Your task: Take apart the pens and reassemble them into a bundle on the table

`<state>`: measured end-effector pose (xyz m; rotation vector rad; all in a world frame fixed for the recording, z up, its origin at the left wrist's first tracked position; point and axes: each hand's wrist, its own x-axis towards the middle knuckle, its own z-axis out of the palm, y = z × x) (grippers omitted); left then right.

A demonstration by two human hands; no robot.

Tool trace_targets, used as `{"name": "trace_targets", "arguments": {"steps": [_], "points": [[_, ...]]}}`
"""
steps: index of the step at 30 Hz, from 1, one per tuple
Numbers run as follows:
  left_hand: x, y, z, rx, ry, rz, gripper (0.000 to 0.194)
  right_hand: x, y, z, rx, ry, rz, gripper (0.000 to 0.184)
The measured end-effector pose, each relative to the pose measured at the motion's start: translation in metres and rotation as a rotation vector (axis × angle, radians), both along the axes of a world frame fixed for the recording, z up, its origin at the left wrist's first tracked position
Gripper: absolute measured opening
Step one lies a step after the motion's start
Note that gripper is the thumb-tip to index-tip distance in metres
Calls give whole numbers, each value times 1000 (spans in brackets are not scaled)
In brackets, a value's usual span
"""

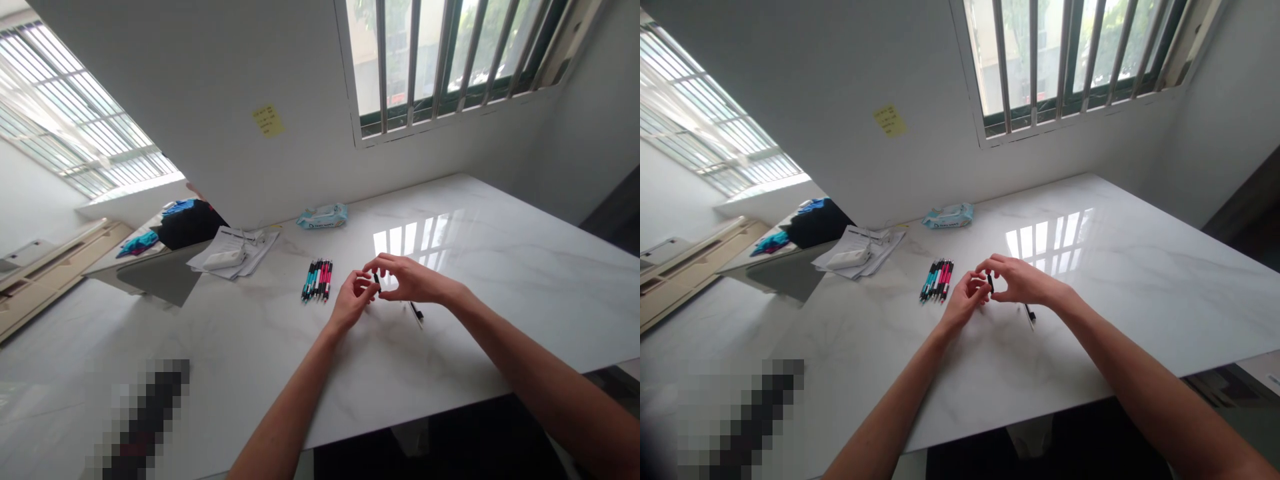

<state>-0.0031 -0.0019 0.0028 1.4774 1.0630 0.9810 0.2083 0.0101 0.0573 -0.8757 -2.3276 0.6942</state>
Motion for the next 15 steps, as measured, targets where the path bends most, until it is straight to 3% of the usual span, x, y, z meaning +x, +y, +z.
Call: {"name": "trace_targets", "arguments": {"steps": [5, 9, 15], "points": [[-2, 2, 0, 16, -7, 8, 40, 1, 3, -6, -10, 15, -12, 54], [-7, 5, 0, 93, 115, 117, 28, 21, 20, -19, -54, -103, -138, 37], [-11, 7, 2, 162, 169, 166, 21, 28, 29, -35, -215, -266, -149, 26]]}}
